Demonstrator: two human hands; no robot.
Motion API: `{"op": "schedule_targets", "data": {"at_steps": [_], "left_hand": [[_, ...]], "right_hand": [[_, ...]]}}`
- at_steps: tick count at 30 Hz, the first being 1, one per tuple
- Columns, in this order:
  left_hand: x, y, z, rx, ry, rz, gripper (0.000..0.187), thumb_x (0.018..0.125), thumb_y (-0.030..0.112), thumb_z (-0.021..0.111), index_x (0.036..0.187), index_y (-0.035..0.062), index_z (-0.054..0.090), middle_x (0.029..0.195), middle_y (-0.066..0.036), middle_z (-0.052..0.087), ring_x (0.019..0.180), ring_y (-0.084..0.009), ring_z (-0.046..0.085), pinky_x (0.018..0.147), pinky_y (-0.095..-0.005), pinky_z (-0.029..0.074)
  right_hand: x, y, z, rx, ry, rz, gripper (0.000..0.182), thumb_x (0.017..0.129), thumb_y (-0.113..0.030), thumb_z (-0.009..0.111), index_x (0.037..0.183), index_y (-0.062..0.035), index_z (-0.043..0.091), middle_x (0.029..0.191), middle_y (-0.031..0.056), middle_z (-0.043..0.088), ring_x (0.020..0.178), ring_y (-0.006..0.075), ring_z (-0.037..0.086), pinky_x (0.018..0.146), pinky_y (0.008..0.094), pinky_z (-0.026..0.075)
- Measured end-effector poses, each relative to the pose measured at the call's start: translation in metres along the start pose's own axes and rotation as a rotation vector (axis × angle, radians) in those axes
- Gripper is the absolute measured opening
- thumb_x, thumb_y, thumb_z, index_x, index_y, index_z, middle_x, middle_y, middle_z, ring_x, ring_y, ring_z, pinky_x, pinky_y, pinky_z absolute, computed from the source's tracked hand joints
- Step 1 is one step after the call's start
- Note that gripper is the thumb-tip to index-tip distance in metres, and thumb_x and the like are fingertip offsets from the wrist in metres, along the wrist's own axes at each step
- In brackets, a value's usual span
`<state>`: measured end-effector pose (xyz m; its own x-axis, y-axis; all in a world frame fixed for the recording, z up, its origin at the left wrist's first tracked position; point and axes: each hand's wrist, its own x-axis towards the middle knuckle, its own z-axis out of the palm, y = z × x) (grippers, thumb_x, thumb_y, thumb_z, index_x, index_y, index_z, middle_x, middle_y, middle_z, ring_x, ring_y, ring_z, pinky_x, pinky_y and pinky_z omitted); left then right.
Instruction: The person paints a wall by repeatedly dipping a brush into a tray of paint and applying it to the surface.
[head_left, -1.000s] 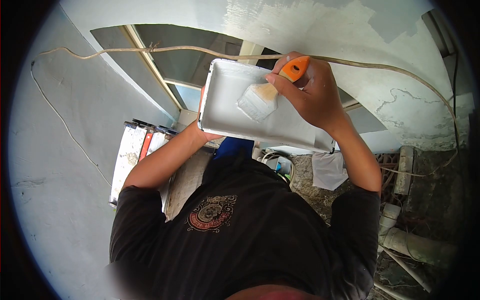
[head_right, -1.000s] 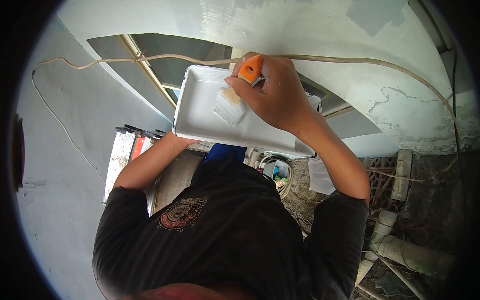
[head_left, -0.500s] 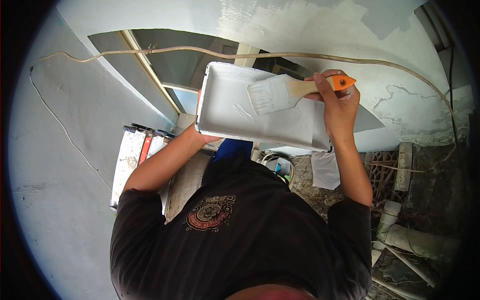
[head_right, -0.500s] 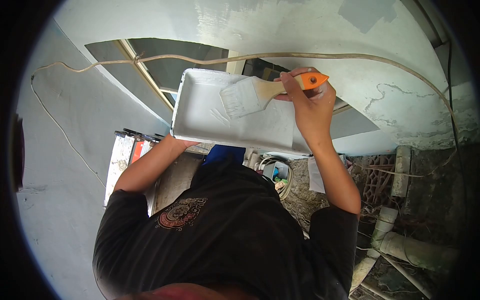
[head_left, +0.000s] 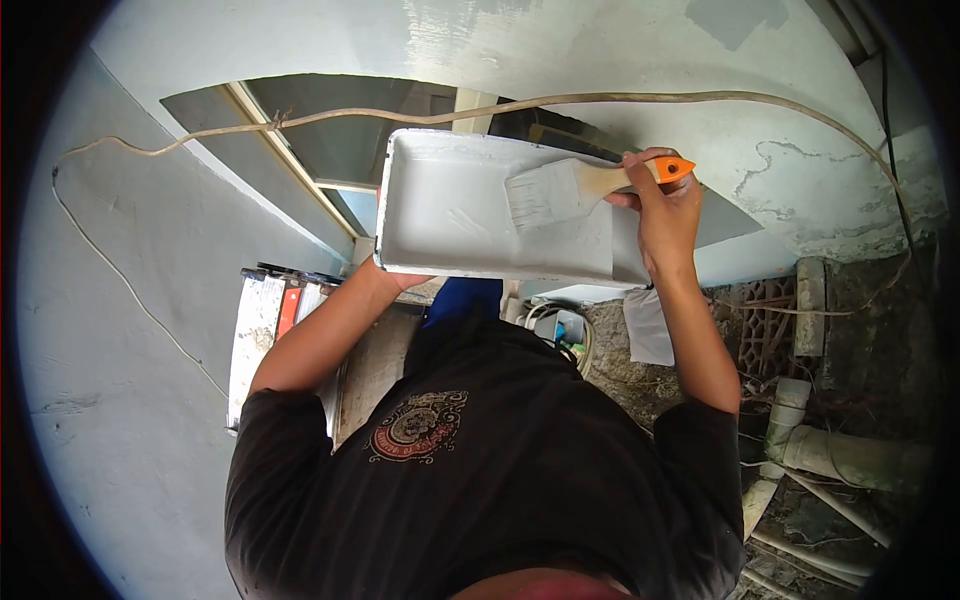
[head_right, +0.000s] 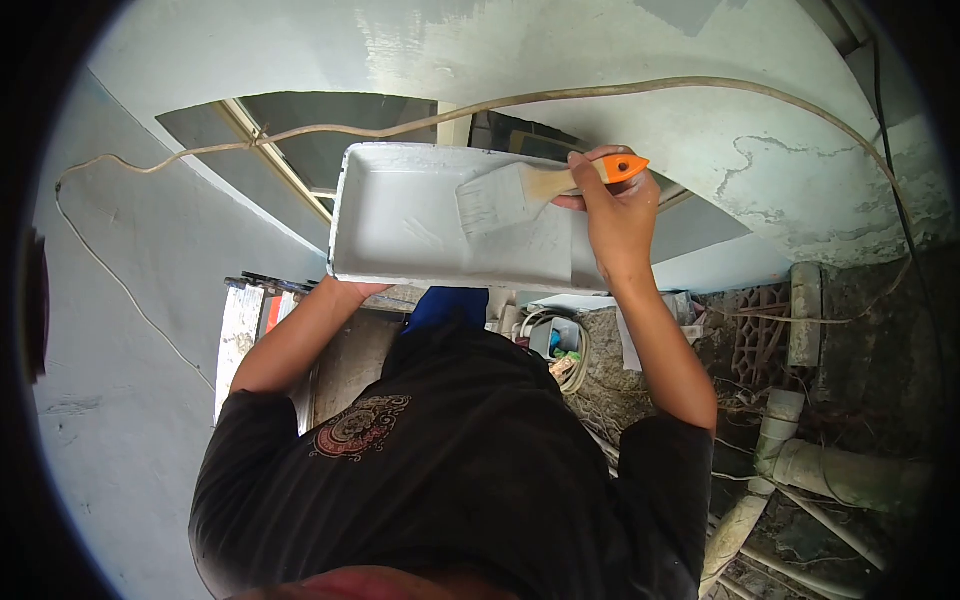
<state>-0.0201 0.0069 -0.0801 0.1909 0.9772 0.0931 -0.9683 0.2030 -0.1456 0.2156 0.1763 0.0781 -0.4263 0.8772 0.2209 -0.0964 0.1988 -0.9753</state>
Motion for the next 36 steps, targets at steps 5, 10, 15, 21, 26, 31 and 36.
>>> {"op": "schedule_targets", "data": {"at_steps": [5,10,15,21,26,31,36], "left_hand": [[-0.001,0.002,-0.004,-0.009,0.032,0.012,0.102,0.085,0.085,0.046,0.159,0.0148,0.037,0.158,-0.015,0.043,0.143,-0.0386,0.043,0.119,-0.0614,0.032],[-0.001,-0.007,0.013,0.285,0.074,0.094,0.056,0.106,0.043,0.045,0.149,0.0074,0.047,0.147,-0.015,0.054,0.133,-0.0326,0.055,0.115,-0.0526,0.042],[-0.002,-0.005,0.012,0.231,0.114,0.076,0.061,0.104,0.047,0.045,0.15,0.0086,0.047,0.148,-0.014,0.053,0.134,-0.0332,0.054,0.116,-0.0539,0.04],[0.008,-0.003,0.01,0.33,-0.072,-0.043,0.066,0.101,0.053,0.045,0.151,0.01,0.046,0.15,-0.014,0.052,0.136,-0.034,0.052,0.117,-0.0554,0.038],[0.013,-0.005,0.01,0.371,-0.143,-0.065,0.07,0.098,0.057,0.045,0.151,0.0112,0.046,0.151,-0.014,0.051,0.137,-0.0347,0.051,0.117,-0.0567,0.037],[0.019,-0.007,0.015,0.349,-0.138,-0.051,0.075,0.096,0.062,0.045,0.152,0.0124,0.046,0.152,-0.014,0.05,0.138,-0.0353,0.05,0.118,-0.0579,0.035],[0.011,-0.001,0.009,0.281,-0.073,-0.04,0.079,0.093,0.066,0.045,0.153,0.0136,0.046,0.153,-0.013,0.049,0.139,-0.036,0.048,0.118,-0.0592,0.033]], "right_hand": [[-0.004,-0.003,-0.008,-0.014,0.001,0.016,0.011,0.094,-0.006,0.071,0.1,-0.0007,0.062,0.094,0.0078,0.065,0.079,0.0105,0.066,0.063,0.0278,0.065],[-0.019,-0.027,-0.023,0.276,0.063,0.078,0.012,0.098,-0.009,0.069,0.103,0.0001,0.062,0.098,0.0122,0.067,0.074,0.0144,0.07,0.068,0.0291,0.067],[-0.032,-0.062,-0.017,0.448,0.08,0.019,0.021,0.101,-0.013,0.065,0.113,0.0045,0.06,0.11,0.0217,0.069,0.083,0.0191,0.075,0.076,0.0291,0.067],[0.004,-0.138,-0.02,0.562,0.039,-0.282,0.025,0.102,-0.016,0.064,0.116,0.0037,0.06,0.114,0.0219,0.069,0.087,0.0192,0.074,0.082,0.0326,0.066],[0.059,-0.259,-0.026,0.175,0.113,-0.965,0.024,0.103,-0.015,0.064,0.114,0.0064,0.062,0.114,0.0221,0.069,0.105,0.0223,0.07,0.089,0.034,0.064],[0.099,-0.371,-0.024,-0.317,0.168,-1.454,0.015,0.098,-0.011,0.07,0.102,0.003,0.069,0.104,0.0164,0.073,0.092,0.0213,0.072,0.086,0.0317,0.062],[0.12,-0.42,0.0,-0.923,0.089,-1.806,0.008,0.092,-0.005,0.074,0.093,0.0013,0.069,0.087,0.0098,0.071,0.081,0.0133,0.066,0.073,0.0288,0.053]]}}
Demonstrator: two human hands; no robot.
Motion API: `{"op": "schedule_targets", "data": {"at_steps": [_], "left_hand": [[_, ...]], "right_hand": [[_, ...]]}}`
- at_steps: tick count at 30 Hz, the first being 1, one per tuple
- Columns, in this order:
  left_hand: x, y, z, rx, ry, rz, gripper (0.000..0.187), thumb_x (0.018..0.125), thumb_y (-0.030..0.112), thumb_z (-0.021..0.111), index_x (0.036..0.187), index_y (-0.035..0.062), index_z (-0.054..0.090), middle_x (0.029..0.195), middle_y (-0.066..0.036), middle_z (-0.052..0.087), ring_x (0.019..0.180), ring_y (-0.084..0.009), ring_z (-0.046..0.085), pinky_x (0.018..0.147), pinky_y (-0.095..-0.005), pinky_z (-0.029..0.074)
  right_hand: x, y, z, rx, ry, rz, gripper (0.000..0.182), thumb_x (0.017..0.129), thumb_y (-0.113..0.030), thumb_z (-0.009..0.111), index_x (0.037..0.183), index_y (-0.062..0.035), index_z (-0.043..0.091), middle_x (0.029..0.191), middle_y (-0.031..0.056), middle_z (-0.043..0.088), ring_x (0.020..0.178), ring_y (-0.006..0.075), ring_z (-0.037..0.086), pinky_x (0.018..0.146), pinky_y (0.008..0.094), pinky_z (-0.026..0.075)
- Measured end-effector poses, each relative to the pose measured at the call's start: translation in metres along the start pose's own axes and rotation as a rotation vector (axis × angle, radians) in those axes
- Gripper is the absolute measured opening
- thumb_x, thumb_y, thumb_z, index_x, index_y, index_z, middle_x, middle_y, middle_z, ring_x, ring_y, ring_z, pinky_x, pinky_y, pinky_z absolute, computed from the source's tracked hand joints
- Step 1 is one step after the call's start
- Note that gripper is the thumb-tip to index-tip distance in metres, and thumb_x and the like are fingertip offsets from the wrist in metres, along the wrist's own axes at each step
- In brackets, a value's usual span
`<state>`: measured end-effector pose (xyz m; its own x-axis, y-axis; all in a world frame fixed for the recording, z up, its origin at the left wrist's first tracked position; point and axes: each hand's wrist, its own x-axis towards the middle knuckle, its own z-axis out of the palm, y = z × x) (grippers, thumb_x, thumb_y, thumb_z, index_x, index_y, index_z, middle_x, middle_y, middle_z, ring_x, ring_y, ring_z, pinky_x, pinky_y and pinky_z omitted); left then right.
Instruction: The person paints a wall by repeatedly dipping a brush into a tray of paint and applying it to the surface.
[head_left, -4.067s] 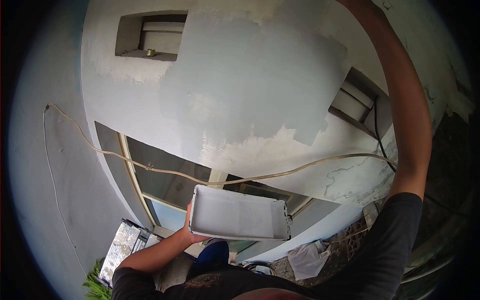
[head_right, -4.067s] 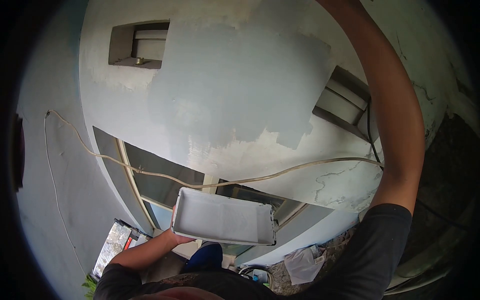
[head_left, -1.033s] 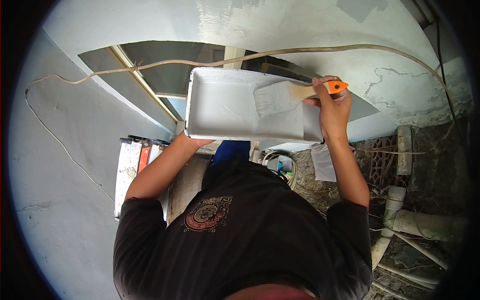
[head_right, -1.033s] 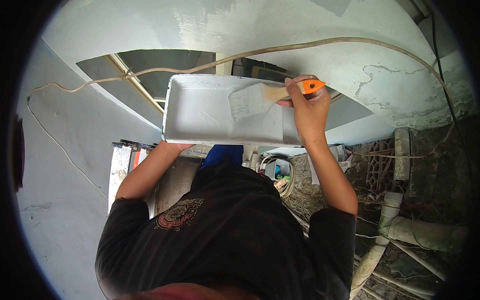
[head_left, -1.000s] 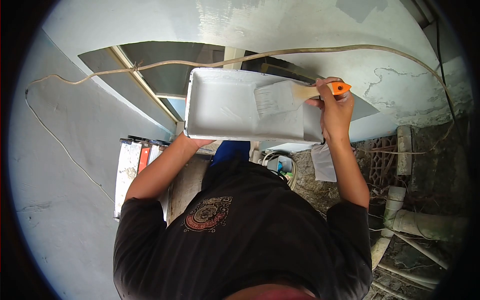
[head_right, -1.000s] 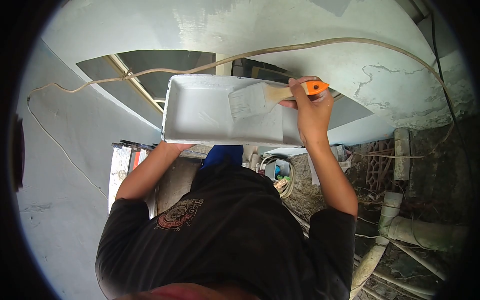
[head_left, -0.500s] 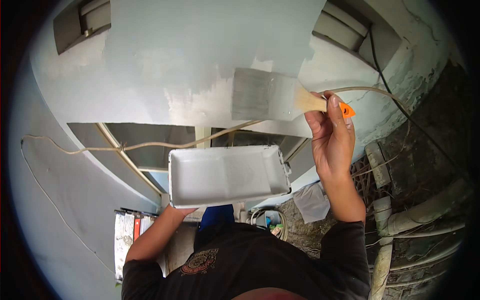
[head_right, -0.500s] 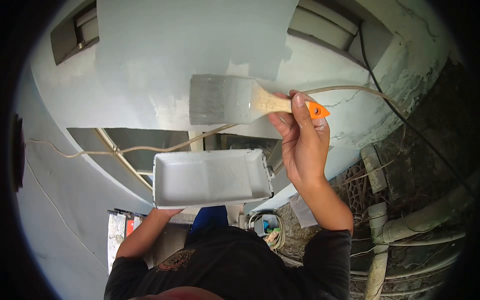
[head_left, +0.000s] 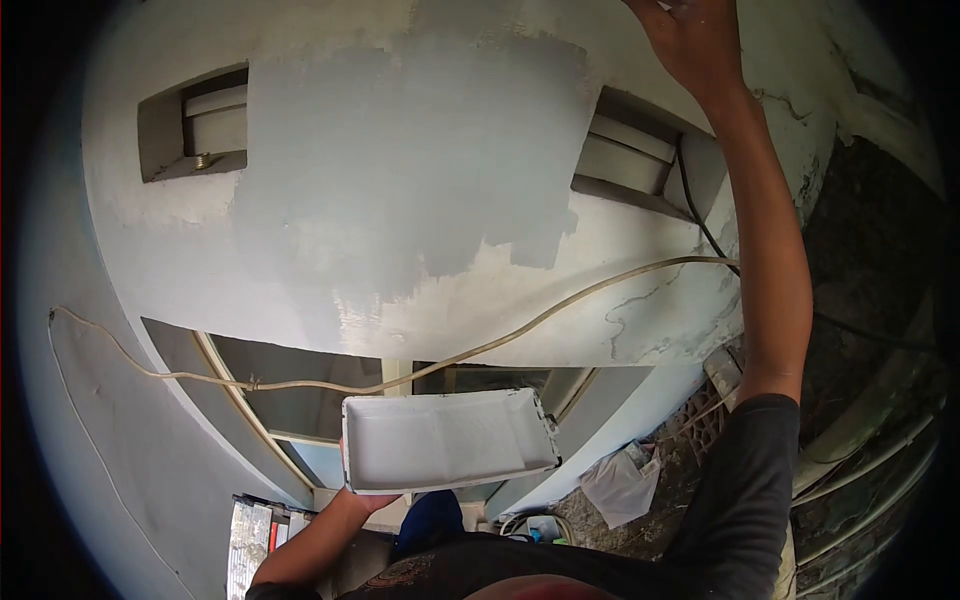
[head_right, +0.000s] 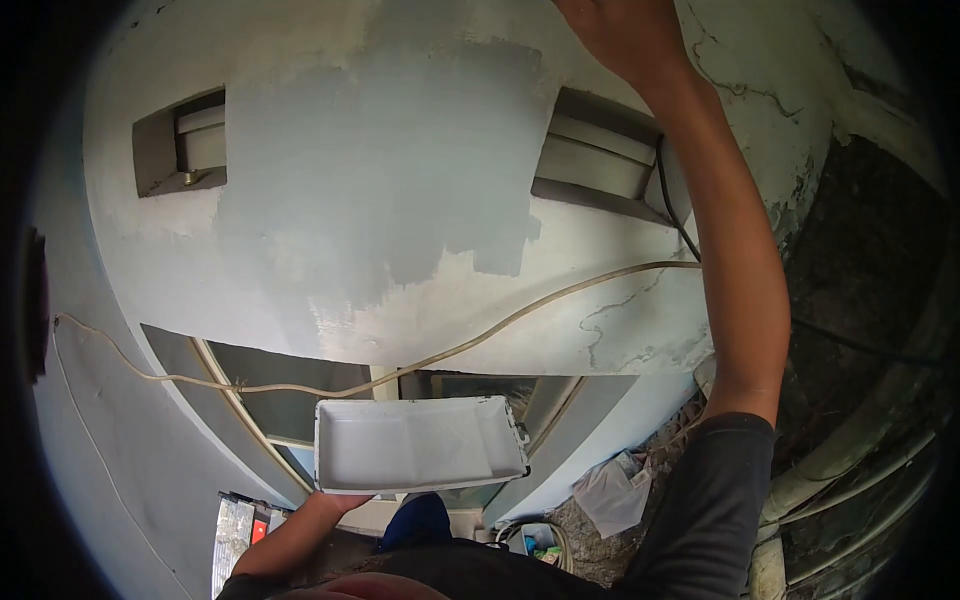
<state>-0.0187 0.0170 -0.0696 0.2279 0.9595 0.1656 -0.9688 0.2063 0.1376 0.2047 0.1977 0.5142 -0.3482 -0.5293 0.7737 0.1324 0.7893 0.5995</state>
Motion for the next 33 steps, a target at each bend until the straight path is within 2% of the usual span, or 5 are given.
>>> {"op": "schedule_targets", "data": {"at_steps": [10,15,21,26,33], "left_hand": [[-0.003,0.0,-0.002,-0.185,0.182,0.038,0.088,0.088,0.075,0.046,0.154,0.016,0.045,0.155,-0.013,0.047,0.142,-0.0373,0.045,0.119,-0.0617,0.029],[-0.007,0.0,-0.001,-0.298,0.179,0.006,0.083,0.089,0.071,0.045,0.152,0.0162,0.048,0.155,-0.012,0.048,0.141,-0.0368,0.046,0.119,-0.0608,0.029],[-0.005,-0.001,0.004,-0.206,0.186,0.015,0.084,0.089,0.072,0.046,0.151,0.0161,0.048,0.154,-0.012,0.049,0.141,-0.0367,0.047,0.119,-0.0607,0.03],[-0.004,-0.002,0.008,-0.125,0.181,0.029,0.084,0.088,0.072,0.046,0.151,0.016,0.048,0.154,-0.012,0.049,0.141,-0.0366,0.047,0.119,-0.0607,0.03],[-0.006,0.001,0.008,-0.139,0.215,0.009,0.084,0.089,0.073,0.046,0.151,0.0163,0.048,0.153,-0.012,0.05,0.14,-0.0364,0.048,0.118,-0.0606,0.032]], "right_hand": [[-0.027,-0.034,0.027,0.094,-0.351,-0.084,0.014,0.087,-0.006,0.078,0.099,-0.0044,0.071,0.089,0.0074,0.072,0.08,0.0225,0.07,0.073,0.0342,0.057],[0.041,0.017,0.018,0.089,-0.311,0.244,0.013,0.091,-0.009,0.075,0.09,0.0021,0.068,0.084,0.0129,0.072,0.074,0.0177,0.066,0.071,0.0305,0.055],[0.048,0.03,0.033,-0.067,-0.04,-0.065,0.012,0.09,-0.008,0.074,0.088,0.0024,0.068,0.078,0.0108,0.07,0.071,0.0166,0.064,0.069,0.0306,0.054],[-0.016,-0.038,0.045,0.036,-0.342,-0.163,0.011,0.086,-0.004,0.077,0.094,-0.0017,0.07,0.086,0.0091,0.072,0.078,0.0238,0.07,0.073,0.0336,0.056],[0.03,-0.006,0.04,0.093,-0.42,0.172,0.008,0.09,-0.004,0.072,0.086,0.0024,0.068,0.078,0.0087,0.07,0.071,0.0148,0.062,0.067,0.0313,0.052]]}}
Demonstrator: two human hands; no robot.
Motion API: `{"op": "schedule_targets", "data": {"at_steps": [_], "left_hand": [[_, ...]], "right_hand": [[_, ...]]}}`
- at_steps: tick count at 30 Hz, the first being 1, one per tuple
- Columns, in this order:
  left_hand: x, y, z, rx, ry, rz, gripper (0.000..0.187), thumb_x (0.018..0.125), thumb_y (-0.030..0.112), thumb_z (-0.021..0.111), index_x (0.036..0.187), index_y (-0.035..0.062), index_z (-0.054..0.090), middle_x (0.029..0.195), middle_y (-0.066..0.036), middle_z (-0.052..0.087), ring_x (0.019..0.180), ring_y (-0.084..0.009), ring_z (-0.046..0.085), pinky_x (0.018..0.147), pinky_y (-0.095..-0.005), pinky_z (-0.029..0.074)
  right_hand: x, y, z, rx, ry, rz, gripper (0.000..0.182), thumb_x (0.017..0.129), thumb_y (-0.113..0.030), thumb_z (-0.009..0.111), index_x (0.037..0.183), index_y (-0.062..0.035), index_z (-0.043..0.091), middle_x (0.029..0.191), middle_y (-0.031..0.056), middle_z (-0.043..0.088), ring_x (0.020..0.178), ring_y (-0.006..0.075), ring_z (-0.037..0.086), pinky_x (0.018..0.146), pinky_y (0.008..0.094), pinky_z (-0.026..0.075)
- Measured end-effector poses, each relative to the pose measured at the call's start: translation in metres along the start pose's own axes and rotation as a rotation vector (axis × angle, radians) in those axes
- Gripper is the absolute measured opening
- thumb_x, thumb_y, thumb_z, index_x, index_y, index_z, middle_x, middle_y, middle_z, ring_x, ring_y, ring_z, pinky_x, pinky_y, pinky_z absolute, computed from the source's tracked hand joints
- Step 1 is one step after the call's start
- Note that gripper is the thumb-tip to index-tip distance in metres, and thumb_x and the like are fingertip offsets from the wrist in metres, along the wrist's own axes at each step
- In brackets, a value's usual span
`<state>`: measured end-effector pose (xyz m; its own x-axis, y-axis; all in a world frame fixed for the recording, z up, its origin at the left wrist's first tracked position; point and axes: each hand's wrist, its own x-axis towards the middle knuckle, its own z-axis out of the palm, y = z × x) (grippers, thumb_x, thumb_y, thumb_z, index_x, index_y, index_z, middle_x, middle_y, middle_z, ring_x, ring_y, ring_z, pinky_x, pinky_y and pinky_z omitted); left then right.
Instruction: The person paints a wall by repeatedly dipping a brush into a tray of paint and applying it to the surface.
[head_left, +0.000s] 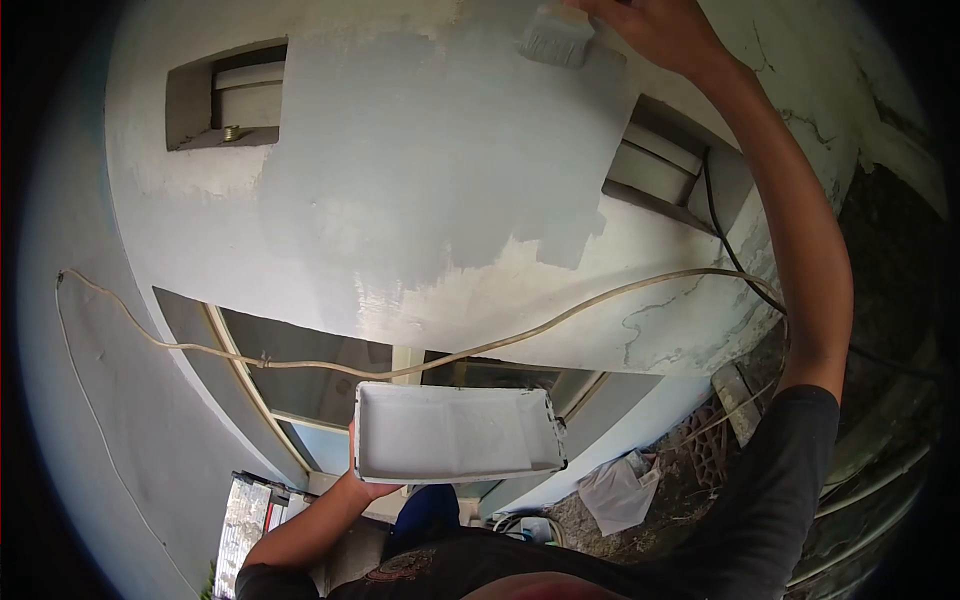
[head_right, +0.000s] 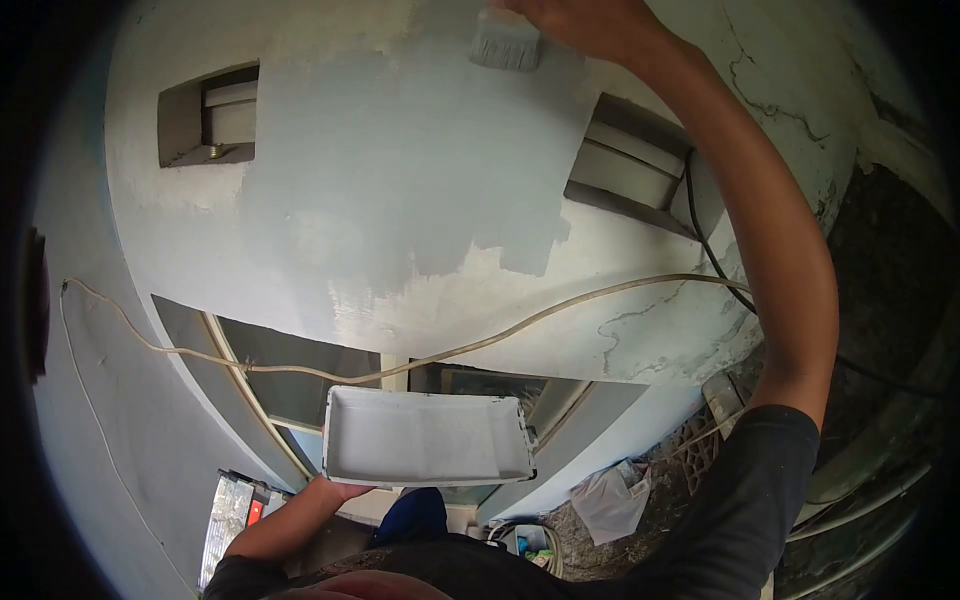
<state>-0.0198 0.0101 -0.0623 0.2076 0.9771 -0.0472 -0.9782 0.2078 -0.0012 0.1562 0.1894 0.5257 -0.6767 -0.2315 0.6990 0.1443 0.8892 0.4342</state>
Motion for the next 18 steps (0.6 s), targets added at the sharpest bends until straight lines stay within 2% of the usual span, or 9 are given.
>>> {"op": "schedule_targets", "data": {"at_steps": [5,7,8,10,12,15,16,17,18], "left_hand": [[-0.004,-0.003,0.005,0.063,0.022,0.063,0.084,0.089,0.073,0.046,0.151,0.0167,0.048,0.153,-0.012,0.05,0.139,-0.0364,0.049,0.117,-0.0605,0.033],[-0.005,-0.005,0.007,0.086,0.027,0.087,0.084,0.089,0.073,0.046,0.151,0.0169,0.048,0.153,-0.012,0.05,0.139,-0.0364,0.049,0.117,-0.0605,0.033],[-0.005,-0.006,0.009,0.097,0.029,0.099,0.084,0.089,0.073,0.046,0.151,0.017,0.048,0.153,-0.012,0.05,0.139,-0.0364,0.049,0.117,-0.0605,0.033],[-0.004,-0.01,0.016,0.151,0.02,0.121,0.084,0.089,0.073,0.046,0.151,0.0173,0.048,0.153,-0.011,0.05,0.139,-0.0363,0.049,0.117,-0.0603,0.034],[-0.004,-0.013,0.026,0.207,0.009,0.143,0.083,0.089,0.073,0.045,0.152,0.0176,0.048,0.153,-0.011,0.05,0.138,-0.0363,0.049,0.116,-0.0602,0.035],[-0.005,-0.014,0.032,0.297,0.02,0.183,0.083,0.09,0.073,0.045,0.152,0.0178,0.048,0.153,-0.011,0.05,0.139,-0.036,0.049,0.116,-0.0598,0.034],[-0.003,-0.012,0.028,0.27,0.03,0.165,0.083,0.09,0.073,0.044,0.152,0.0178,0.048,0.153,-0.011,0.05,0.139,-0.0357,0.049,0.117,-0.0595,0.034],[-0.003,-0.011,0.025,0.245,0.042,0.145,0.083,0.09,0.073,0.044,0.152,0.0178,0.048,0.153,-0.011,0.05,0.139,-0.0353,0.049,0.117,-0.0593,0.035],[-0.005,-0.012,0.025,0.247,0.046,0.143,0.083,0.09,0.073,0.044,0.152,0.0178,0.048,0.153,-0.011,0.05,0.139,-0.0353,0.049,0.117,-0.0593,0.035]], "right_hand": [[0.036,0.018,-0.028,-0.104,0.274,-0.119,0.007,0.089,-0.003,0.073,0.089,0.0024,0.068,0.081,0.0098,0.07,0.073,0.0154,0.063,0.069,0.0311,0.053],[0.029,0.019,-0.021,-0.251,0.333,-0.316,0.009,0.088,-0.004,0.075,0.09,0.0018,0.068,0.084,0.0112,0.071,0.074,0.0167,0.065,0.069,0.0312,0.054],[0.019,0.018,-0.009,-0.145,0.266,-0.245,0.01,0.088,-0.004,0.076,0.092,0.0013,0.069,0.088,0.012,0.073,0.074,0.018,0.067,0.068,0.0318,0.054],[-0.008,0.008,0.02,-0.184,0.163,-0.379,0.01,0.088,-0.004,0.075,0.09,0.0018,0.068,0.084,0.0111,0.072,0.074,0.0165,0.066,0.068,0.0327,0.054],[-0.038,-0.014,0.038,-0.145,0.031,-0.374,0.01,0.084,0.0,0.077,0.091,0.0002,0.07,0.087,0.0104,0.072,0.077,0.0251,0.07,0.071,0.033,0.057],[-0.055,-0.045,0.034,0.027,-0.104,-0.283,0.009,0.084,-0.003,0.076,0.091,-0.0027,0.069,0.084,0.0117,0.07,0.077,0.0284,0.068,0.071,0.0369,0.054],[-0.051,-0.046,0.027,0.059,-0.174,-0.149,0.01,0.086,-0.003,0.077,0.093,0.0002,0.071,0.089,0.0102,0.073,0.08,0.0228,0.071,0.074,0.0325,0.057],[-0.039,-0.045,0.017,0.061,-0.174,-0.147,0.01,0.086,-0.003,0.077,0.093,0.0002,0.071,0.089,0.0102,0.073,0.08,0.0228,0.071,0.074,0.0325,0.057],[-0.021,-0.04,0.005,0.003,-0.192,-0.016,0.009,0.087,-0.004,0.076,0.091,0.0012,0.069,0.084,0.0103,0.072,0.076,0.019,0.067,0.07,0.0325,0.055]]}}
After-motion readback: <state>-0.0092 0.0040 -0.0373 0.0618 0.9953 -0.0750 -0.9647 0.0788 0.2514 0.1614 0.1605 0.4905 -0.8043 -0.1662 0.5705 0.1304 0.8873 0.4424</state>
